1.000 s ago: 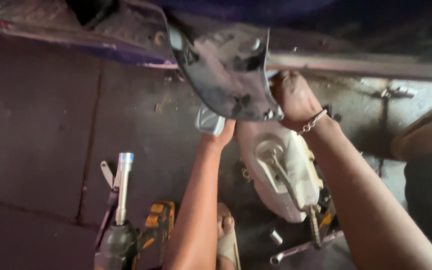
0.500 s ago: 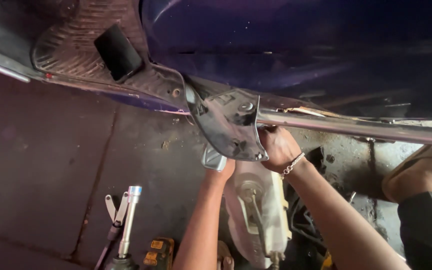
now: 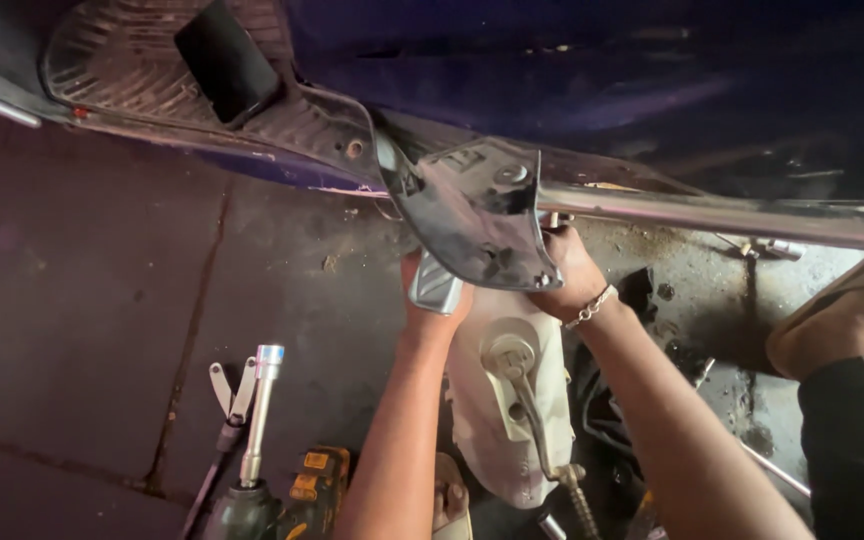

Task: Cleaning and scraping residue from a removed scooter crankcase/CVT cover.

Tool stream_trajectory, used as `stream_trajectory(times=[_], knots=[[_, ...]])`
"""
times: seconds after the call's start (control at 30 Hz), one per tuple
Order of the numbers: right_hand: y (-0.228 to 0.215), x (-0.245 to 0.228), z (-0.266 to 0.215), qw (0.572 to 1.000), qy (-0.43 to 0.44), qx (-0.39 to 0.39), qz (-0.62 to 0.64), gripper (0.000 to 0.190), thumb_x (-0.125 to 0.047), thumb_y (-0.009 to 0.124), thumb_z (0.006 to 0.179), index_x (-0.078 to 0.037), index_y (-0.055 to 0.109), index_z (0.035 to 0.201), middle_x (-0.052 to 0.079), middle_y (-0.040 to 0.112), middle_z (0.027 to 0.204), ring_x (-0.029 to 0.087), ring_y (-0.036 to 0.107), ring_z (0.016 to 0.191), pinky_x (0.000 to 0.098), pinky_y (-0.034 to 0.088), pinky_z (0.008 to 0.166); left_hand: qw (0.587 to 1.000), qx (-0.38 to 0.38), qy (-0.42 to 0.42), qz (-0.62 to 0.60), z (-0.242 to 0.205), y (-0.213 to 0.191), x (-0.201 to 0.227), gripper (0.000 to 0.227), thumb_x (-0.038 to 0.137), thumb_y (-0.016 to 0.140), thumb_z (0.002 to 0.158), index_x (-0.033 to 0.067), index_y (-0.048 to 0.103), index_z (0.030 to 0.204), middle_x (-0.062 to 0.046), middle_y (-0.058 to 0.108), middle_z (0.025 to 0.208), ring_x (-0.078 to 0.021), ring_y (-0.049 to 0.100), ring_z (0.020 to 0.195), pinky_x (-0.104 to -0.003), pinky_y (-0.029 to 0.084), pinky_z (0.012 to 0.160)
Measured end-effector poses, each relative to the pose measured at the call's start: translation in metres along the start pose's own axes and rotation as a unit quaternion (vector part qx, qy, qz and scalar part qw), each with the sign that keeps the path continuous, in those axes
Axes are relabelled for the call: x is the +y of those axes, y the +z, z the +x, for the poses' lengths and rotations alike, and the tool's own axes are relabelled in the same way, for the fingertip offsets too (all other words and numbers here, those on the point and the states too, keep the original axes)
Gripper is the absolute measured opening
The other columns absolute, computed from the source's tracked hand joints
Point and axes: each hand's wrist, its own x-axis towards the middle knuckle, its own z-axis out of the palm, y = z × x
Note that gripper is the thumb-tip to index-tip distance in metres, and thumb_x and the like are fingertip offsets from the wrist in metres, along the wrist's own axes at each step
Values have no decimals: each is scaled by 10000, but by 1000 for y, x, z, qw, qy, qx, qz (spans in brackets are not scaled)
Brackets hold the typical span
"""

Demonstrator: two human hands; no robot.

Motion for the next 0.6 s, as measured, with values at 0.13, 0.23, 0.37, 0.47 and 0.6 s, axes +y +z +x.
stream_trajectory(times=[0.13, 0.23, 0.37, 0.47, 0.6], knots=[[14, -3, -9, 992, 125, -18, -2, 372, -36, 649, 845, -63, 709, 1211, 135, 735, 1145, 334, 689, 1060, 445, 554, 894, 988, 52, -47, -136, -1, -3, 9, 166, 76, 670, 930, 26, 692, 1086, -116, 764, 1041, -237, 753, 1009, -352, 572, 874], [18, -5, -10, 991, 109, -28, -77, 364, -10, 620, 848, -71, 710, 1196, 117, 742, 1131, 323, 704, 1046, 452, 557, 849, 985, 40, -67, -155, 1, -9, 11, 116, 69, 689, 909, 26, 702, 1015, -108, 771, 971, -232, 760, 931, -349, 574, 814], [17, -11, -5, 963, 188, -142, -132, 333, -23, 612, 841, -101, 724, 1145, 108, 745, 1069, 334, 704, 944, 482, 558, 756, 990, -39, -93, -103, 10, -35, 21, 95, 70, 701, 850, 44, 725, 938, -105, 780, 904, -239, 785, 856, -361, 591, 744], [14, -17, -3, 985, 140, -38, -89, 408, 9, 603, 851, -46, 698, 1243, 142, 733, 1148, 355, 698, 989, 476, 558, 739, 995, -69, 9, -69, 15, -48, 23, 102, 48, 697, 862, 52, 715, 962, -121, 767, 927, -307, 749, 883, -390, 578, 768], [8, -26, 2, 988, 135, -21, -77, 447, 11, 595, 801, -24, 687, 1238, 173, 723, 1177, 383, 694, 989, 484, 551, 727, 994, -55, 82, -47, 13, -45, 19, 151, 25, 669, 875, 55, 708, 1018, -141, 753, 980, -349, 736, 934, -417, 581, 811]])
